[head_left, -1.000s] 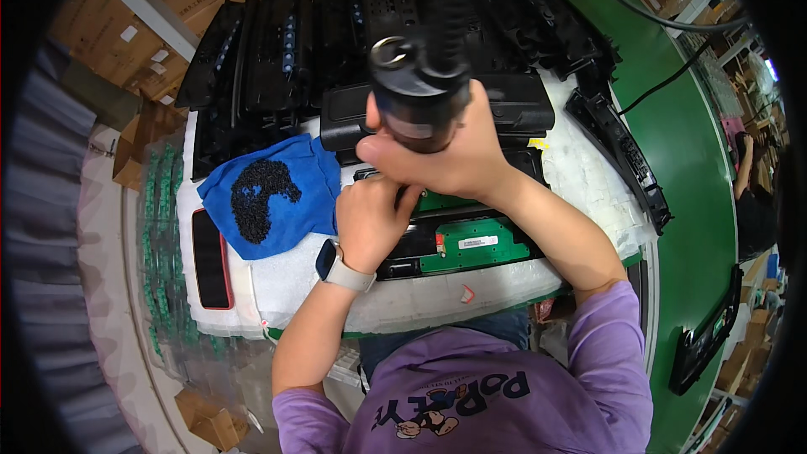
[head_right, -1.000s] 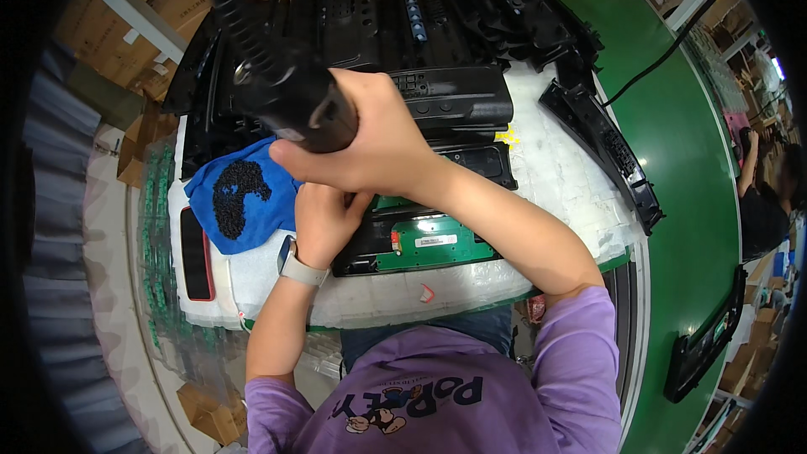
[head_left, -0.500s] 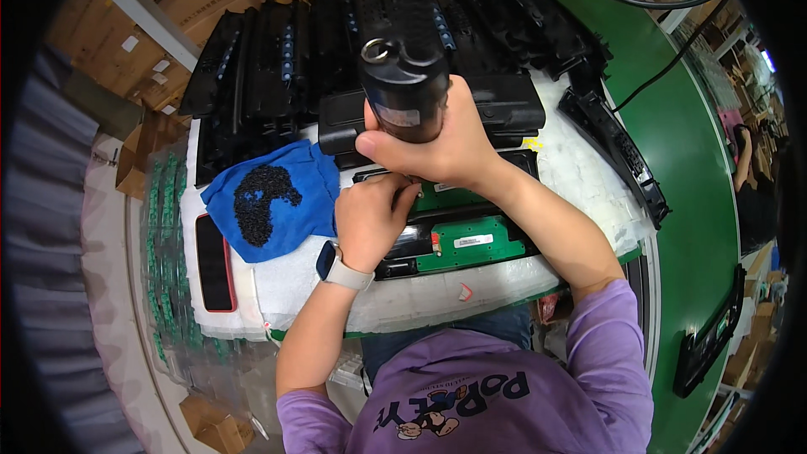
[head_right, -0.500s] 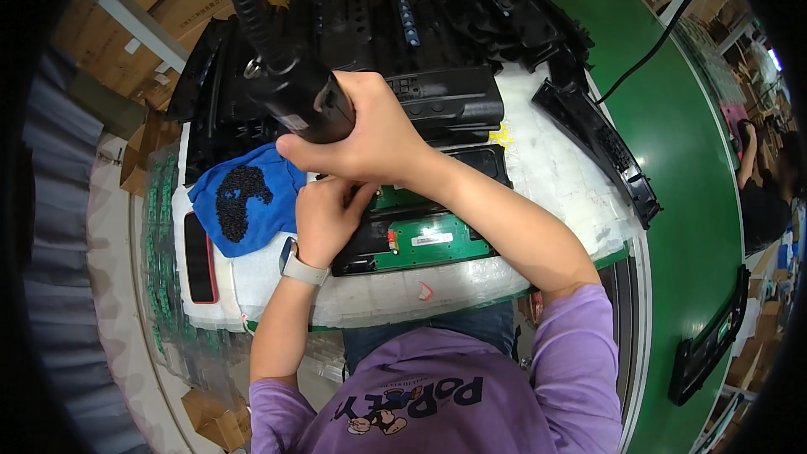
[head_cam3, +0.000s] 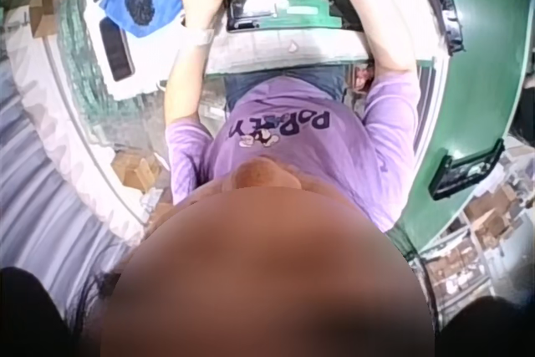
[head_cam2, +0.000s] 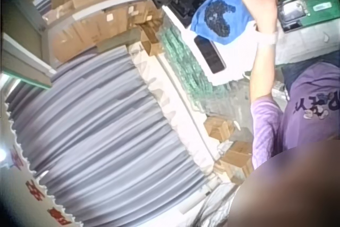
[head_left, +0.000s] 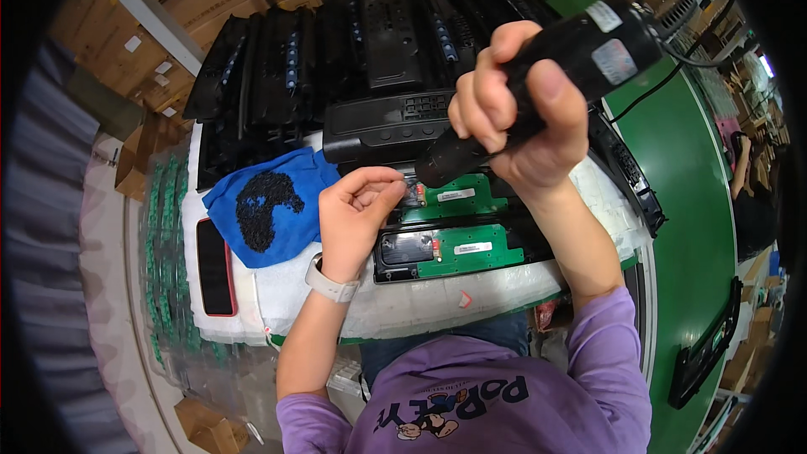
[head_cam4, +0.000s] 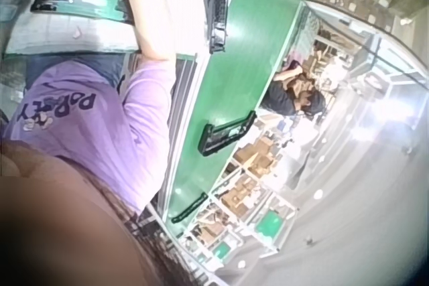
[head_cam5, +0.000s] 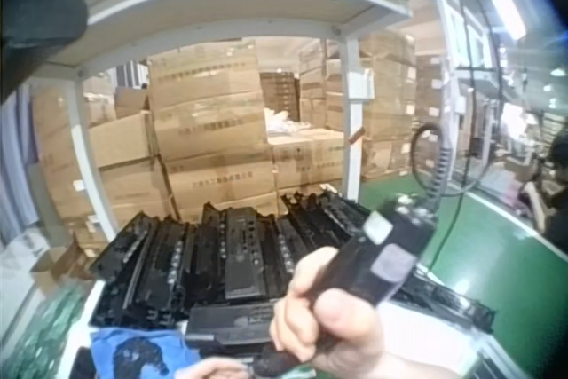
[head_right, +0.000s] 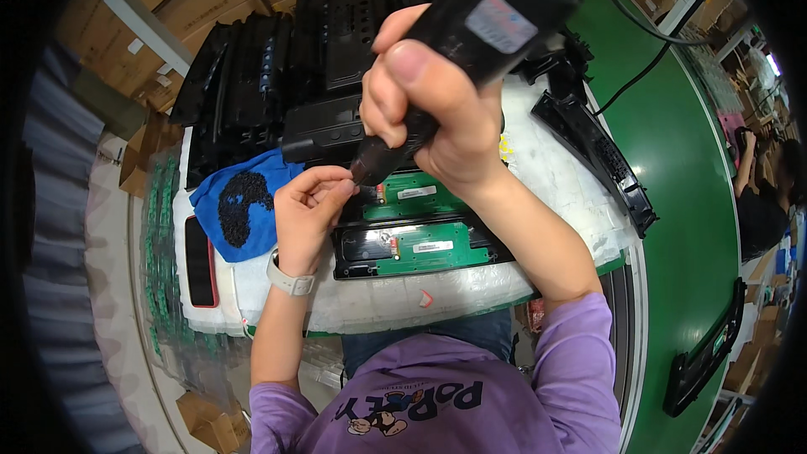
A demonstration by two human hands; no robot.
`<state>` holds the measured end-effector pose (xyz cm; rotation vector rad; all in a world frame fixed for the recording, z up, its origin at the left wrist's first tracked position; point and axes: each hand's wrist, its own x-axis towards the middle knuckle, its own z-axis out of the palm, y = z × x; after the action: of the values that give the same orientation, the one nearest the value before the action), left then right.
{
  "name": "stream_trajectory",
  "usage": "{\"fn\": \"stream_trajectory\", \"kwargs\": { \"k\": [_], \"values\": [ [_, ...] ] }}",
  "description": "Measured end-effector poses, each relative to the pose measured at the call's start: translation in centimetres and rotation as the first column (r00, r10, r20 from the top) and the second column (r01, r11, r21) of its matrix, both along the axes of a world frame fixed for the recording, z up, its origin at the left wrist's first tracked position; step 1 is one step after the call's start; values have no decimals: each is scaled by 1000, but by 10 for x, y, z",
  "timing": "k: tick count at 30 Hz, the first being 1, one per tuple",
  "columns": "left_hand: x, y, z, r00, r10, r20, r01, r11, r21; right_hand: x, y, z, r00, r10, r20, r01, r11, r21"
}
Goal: Assembling printer toner cartridges by installing circuit boards and securing them with screws using an electric screwdriver.
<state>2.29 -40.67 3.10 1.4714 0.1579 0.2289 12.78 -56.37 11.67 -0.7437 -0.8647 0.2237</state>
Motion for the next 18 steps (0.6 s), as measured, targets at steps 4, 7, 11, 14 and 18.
{"fn": "stream_trajectory", "kwargs": {
  "k": [4, 7, 11, 14, 18],
  "values": [
    [-3, 0, 1, 993, -121, -8, 115, 961, -252, -2, -1, 0, 997, -27, -69, 32, 997, 70],
    [-1, 0, -2, 992, -130, -2, 127, 970, -205, 0, -2, -1, 995, -26, -91, 33, 996, 78],
    [-1, 5, -1, 991, -135, -8, 133, 982, -138, 2, -2, -3, 997, -6, -71, 13, 995, 97],
    [-2, 5, 0, 986, -165, -33, 160, 980, -114, 1, -2, -3, 998, 18, -67, -11, 995, 103],
    [-2, 4, -1, 987, -161, -27, 159, 986, -50, 1, -3, -1, 996, -7, -94, 10, 999, 32]
  ]
}}
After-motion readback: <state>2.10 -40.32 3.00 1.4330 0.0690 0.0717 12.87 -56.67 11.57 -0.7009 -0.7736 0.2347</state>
